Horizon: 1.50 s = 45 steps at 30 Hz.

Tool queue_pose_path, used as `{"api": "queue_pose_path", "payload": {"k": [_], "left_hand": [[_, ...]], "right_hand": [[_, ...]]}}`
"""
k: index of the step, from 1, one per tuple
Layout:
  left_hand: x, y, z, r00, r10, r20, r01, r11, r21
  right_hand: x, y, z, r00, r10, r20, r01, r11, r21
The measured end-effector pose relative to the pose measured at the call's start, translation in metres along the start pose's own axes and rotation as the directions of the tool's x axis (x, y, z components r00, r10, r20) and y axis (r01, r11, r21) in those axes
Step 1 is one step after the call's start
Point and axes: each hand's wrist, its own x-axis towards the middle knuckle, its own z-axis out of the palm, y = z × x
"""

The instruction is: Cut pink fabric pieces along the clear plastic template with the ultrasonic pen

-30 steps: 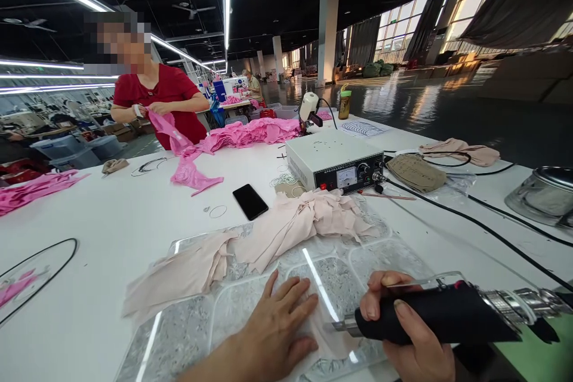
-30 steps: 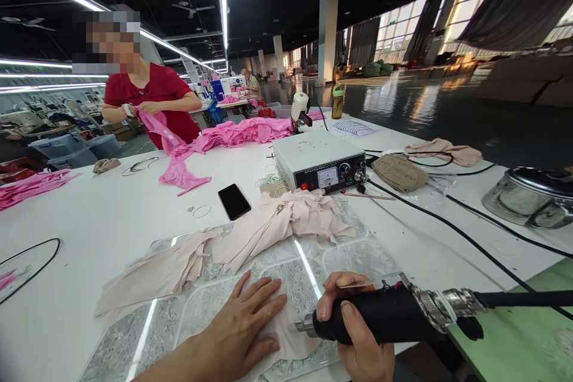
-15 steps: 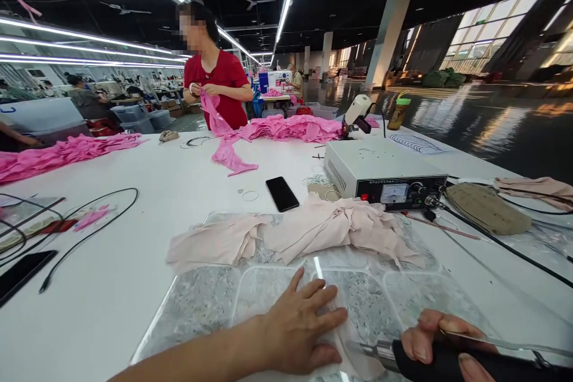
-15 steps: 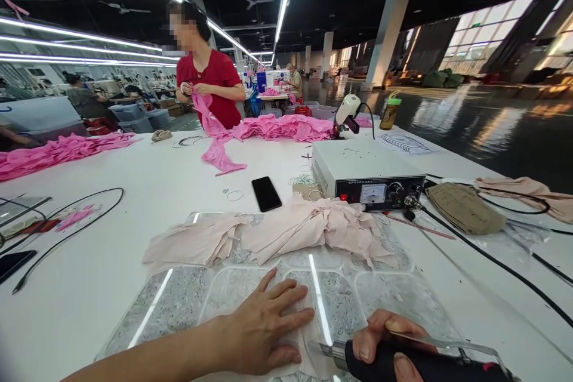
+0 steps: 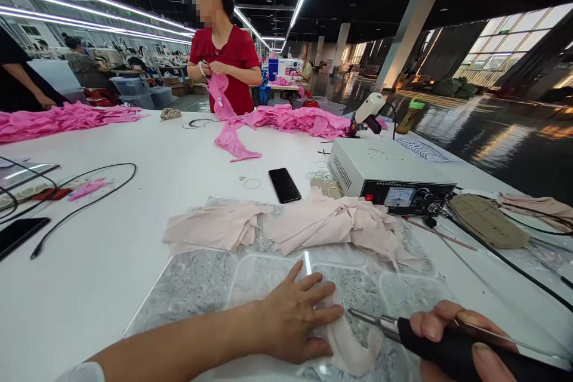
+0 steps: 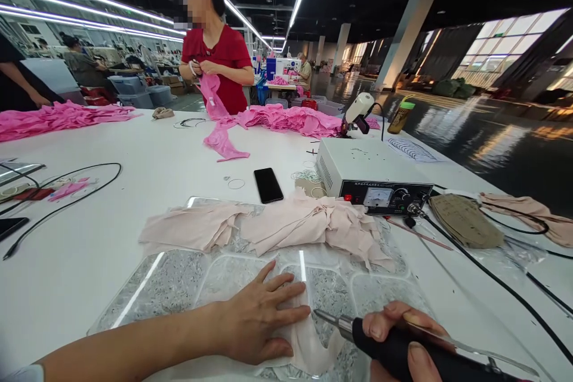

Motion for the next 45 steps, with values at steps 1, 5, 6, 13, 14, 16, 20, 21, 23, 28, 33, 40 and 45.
{"api": "queue_pose_path", "payload": {"k": [1, 5, 6, 13, 14, 16, 20, 21, 23, 28, 33, 40, 45], "left_hand": [[0.000, 0.000, 0.000, 1.000, 0.000, 0.001, 0.000, 1.000, -0.002], [0.000, 0.001, -0.004, 1.000, -0.002, 0.025, 0.002, 1.000, -0.003], [0.000, 0.001, -0.005, 0.999, -0.003, 0.032, 0.003, 1.000, -0.001], [0.000, -0.001, -0.006, 0.998, -0.010, 0.064, 0.009, 1.000, 0.015], [0.000, -0.001, -0.007, 0.998, -0.009, 0.059, 0.009, 1.000, 0.011], [0.000, -0.002, -0.007, 0.998, -0.009, 0.067, 0.009, 1.000, 0.001], [0.003, -0.003, -0.012, 0.991, -0.007, 0.133, 0.005, 1.000, 0.017], [0.003, -0.003, -0.013, 0.989, 0.000, 0.145, -0.003, 1.000, 0.022], [0.005, -0.003, -0.016, 0.987, 0.017, 0.159, -0.021, 0.999, 0.024], [0.005, -0.003, -0.018, 0.983, 0.038, 0.181, -0.043, 0.999, 0.021], [0.004, -0.003, -0.016, 0.989, 0.068, 0.128, -0.072, 0.997, 0.021], [0.007, -0.001, -0.017, 0.980, 0.096, 0.172, -0.106, 0.993, 0.048], [0.006, -0.003, -0.016, 0.977, 0.152, 0.150, -0.163, 0.985, 0.063]], "right_hand": [[0.002, -0.001, 0.005, 1.000, -0.022, -0.007, 0.022, 1.000, -0.005], [0.009, 0.003, 0.023, 0.998, -0.060, -0.009, 0.060, 0.998, 0.006], [0.010, 0.005, 0.026, 0.998, -0.063, -0.012, 0.063, 0.998, 0.013], [0.015, 0.019, 0.034, 0.992, -0.113, 0.052, 0.112, 0.993, 0.021], [0.016, 0.020, 0.034, 0.991, -0.120, 0.064, 0.119, 0.993, 0.015], [0.016, 0.022, 0.034, 0.987, -0.137, 0.081, 0.137, 0.991, 0.008], [0.017, 0.024, 0.035, 0.979, -0.167, 0.114, 0.165, 0.986, 0.023], [0.018, 0.024, 0.035, 0.977, -0.179, 0.118, 0.177, 0.984, 0.027], [0.019, 0.024, 0.036, 0.972, -0.200, 0.125, 0.198, 0.980, 0.028], [0.020, 0.024, 0.037, 0.966, -0.218, 0.137, 0.216, 0.976, 0.032], [0.020, 0.026, 0.036, 0.967, -0.222, 0.123, 0.220, 0.975, 0.035], [0.020, 0.025, 0.037, 0.968, -0.219, 0.127, 0.217, 0.976, 0.022], [0.020, 0.024, 0.038, 0.970, -0.214, 0.116, 0.214, 0.977, 0.011]]}}
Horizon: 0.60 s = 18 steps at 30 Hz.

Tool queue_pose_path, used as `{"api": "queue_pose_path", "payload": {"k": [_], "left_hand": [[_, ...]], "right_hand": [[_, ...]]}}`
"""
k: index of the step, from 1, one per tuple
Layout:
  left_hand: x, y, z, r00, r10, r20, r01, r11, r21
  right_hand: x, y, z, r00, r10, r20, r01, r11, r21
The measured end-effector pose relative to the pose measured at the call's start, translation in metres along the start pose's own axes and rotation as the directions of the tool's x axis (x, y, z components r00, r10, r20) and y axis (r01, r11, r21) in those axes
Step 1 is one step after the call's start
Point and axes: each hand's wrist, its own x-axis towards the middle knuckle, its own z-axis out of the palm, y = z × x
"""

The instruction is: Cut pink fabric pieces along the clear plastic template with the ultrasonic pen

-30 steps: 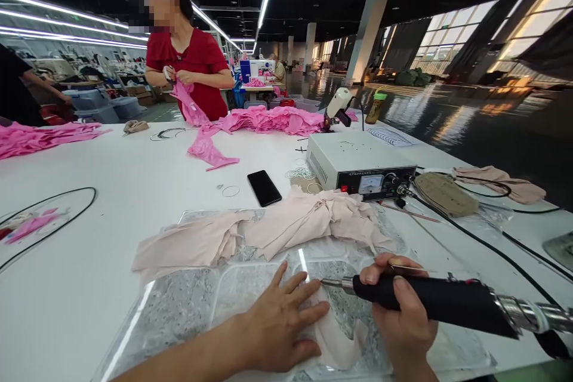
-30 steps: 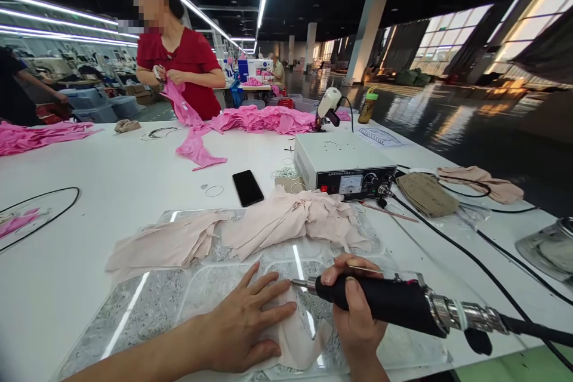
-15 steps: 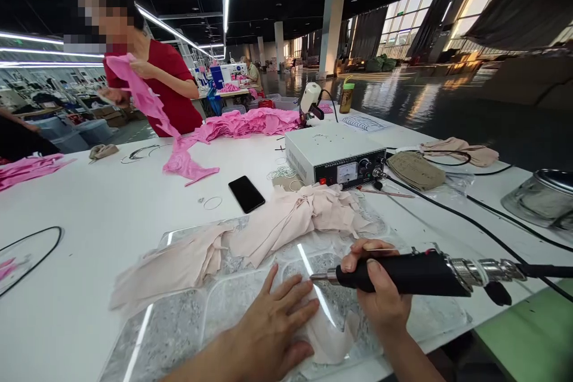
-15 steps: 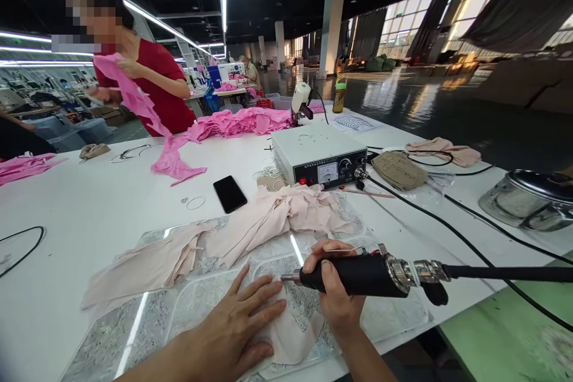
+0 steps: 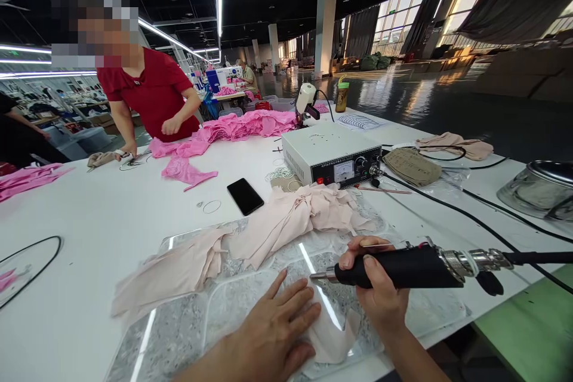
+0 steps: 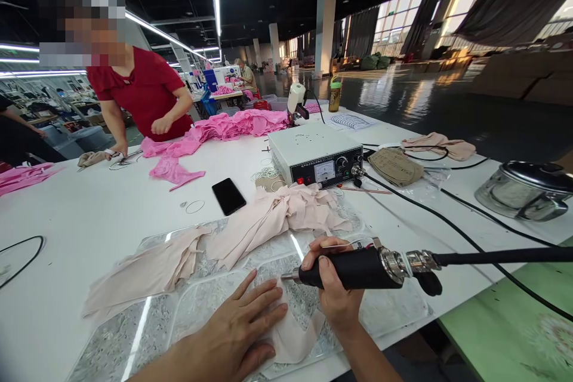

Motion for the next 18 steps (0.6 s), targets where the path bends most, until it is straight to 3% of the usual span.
{"api": "queue_pose_path", "payload": {"k": [7, 18], "left_hand": [[0.0015, 0.0003, 0.0000, 0.997, 0.025, -0.077, -0.027, 0.999, -0.020], [0.0001, 0.0005, -0.0028, 0.996, 0.028, -0.079, -0.031, 0.999, -0.038]], "right_hand": [[0.0007, 0.0004, 0.0001, 1.000, 0.005, -0.016, -0.005, 1.000, -0.012], [0.0010, -0.0012, 0.0016, 0.999, 0.027, -0.025, -0.027, 1.000, 0.000]]}}
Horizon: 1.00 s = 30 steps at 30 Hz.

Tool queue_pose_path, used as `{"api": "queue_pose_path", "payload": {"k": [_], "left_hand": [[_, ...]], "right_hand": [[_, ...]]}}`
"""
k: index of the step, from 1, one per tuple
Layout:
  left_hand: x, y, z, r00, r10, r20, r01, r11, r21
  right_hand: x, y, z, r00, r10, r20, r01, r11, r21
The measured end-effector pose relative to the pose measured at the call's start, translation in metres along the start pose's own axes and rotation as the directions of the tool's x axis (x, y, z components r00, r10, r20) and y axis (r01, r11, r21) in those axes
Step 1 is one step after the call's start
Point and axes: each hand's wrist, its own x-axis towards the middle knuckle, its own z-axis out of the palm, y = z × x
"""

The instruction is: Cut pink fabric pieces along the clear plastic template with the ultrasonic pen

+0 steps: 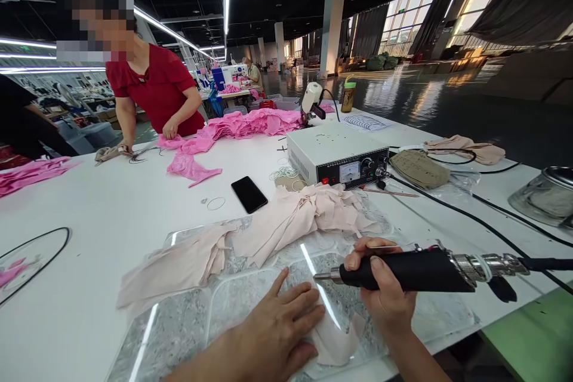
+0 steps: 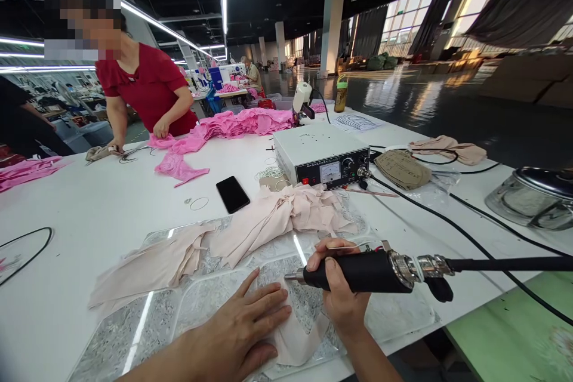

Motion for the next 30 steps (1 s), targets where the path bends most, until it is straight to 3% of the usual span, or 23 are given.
{"api": "queue_pose_path", "payload": {"k": [4, 10, 30], "left_hand": [[0.000, 0.000, 0.000, 1.000, 0.004, -0.024, -0.004, 1.000, -0.003], [0.000, 0.002, -0.004, 1.000, -0.015, 0.020, 0.016, 0.999, -0.042], [0.000, 0.002, -0.003, 0.998, -0.028, 0.061, 0.030, 0.999, -0.026]], "right_hand": [[-0.001, 0.000, -0.005, 1.000, -0.011, 0.005, 0.011, 1.000, 0.022], [-0.004, -0.005, -0.011, 1.000, 0.025, 0.013, -0.026, 0.997, 0.070], [-0.005, -0.008, -0.007, 0.988, 0.003, 0.157, -0.010, 0.999, 0.042]]}}
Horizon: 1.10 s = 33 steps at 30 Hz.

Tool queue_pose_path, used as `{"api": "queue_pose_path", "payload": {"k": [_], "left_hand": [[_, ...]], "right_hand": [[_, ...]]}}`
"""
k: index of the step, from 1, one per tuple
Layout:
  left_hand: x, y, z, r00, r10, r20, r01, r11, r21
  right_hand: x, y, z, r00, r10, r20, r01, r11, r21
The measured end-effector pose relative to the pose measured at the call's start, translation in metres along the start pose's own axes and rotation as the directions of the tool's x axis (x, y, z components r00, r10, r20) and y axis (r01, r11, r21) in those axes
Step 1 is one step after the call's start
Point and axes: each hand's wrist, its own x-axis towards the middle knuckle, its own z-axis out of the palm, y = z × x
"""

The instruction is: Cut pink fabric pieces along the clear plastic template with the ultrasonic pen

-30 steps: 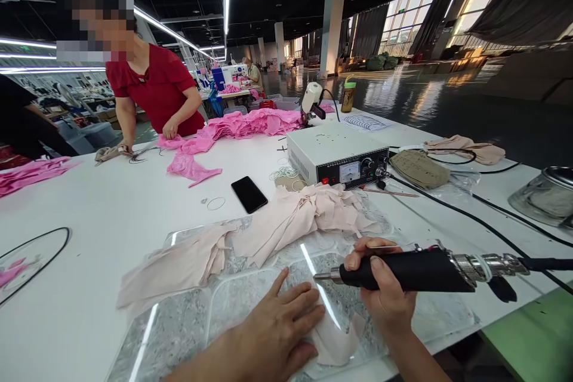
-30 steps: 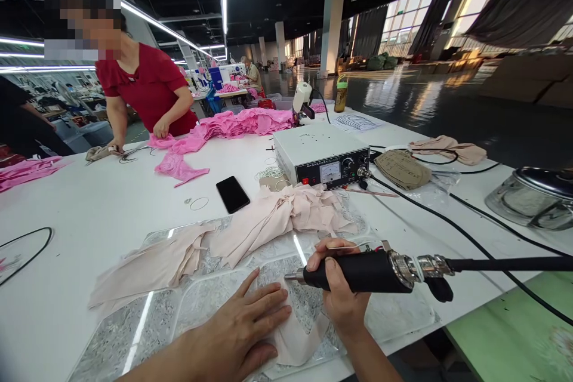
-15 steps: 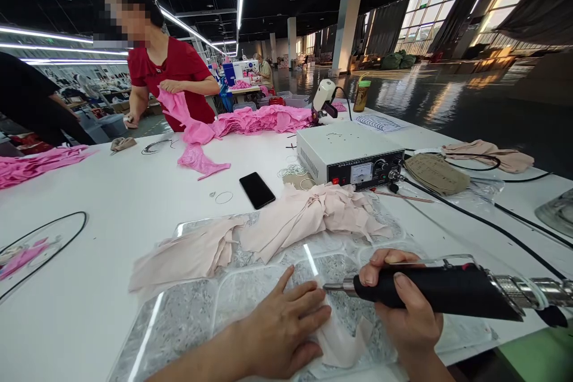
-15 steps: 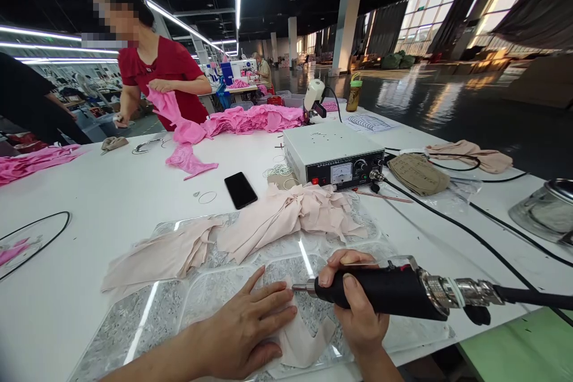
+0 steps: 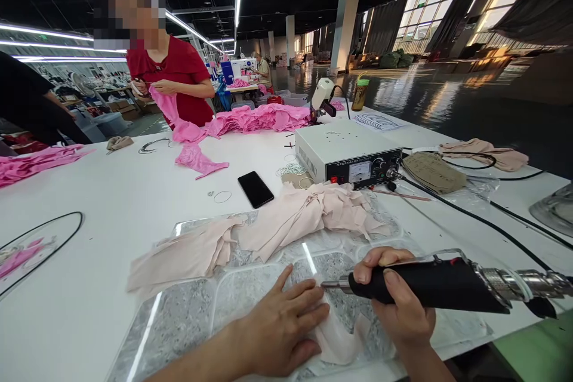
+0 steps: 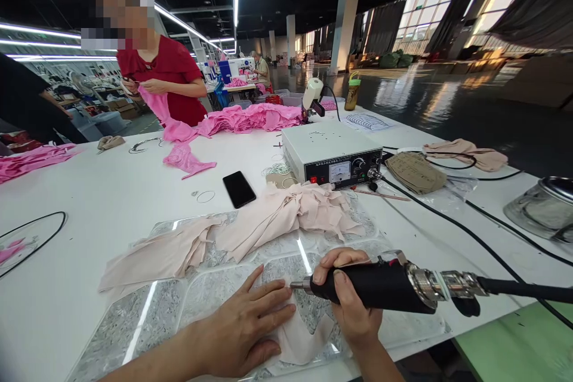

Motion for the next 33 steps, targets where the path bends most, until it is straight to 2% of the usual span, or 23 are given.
{"api": "queue_pose_path", "payload": {"k": [12, 20, 33], "left_hand": [[-0.001, 0.001, 0.000, 0.999, -0.005, -0.045, 0.005, 1.000, -0.011], [-0.001, 0.001, -0.001, 0.999, -0.009, -0.038, 0.009, 1.000, 0.007], [0.000, 0.003, 0.001, 0.999, -0.024, -0.037, 0.025, 1.000, 0.013]], "right_hand": [[-0.005, -0.013, -0.007, 0.999, 0.045, -0.018, -0.044, 0.998, 0.035], [-0.004, -0.014, -0.006, 0.999, 0.044, -0.032, -0.043, 0.998, 0.039], [-0.006, -0.012, -0.004, 0.999, 0.045, 0.016, -0.045, 0.999, 0.011]]}}
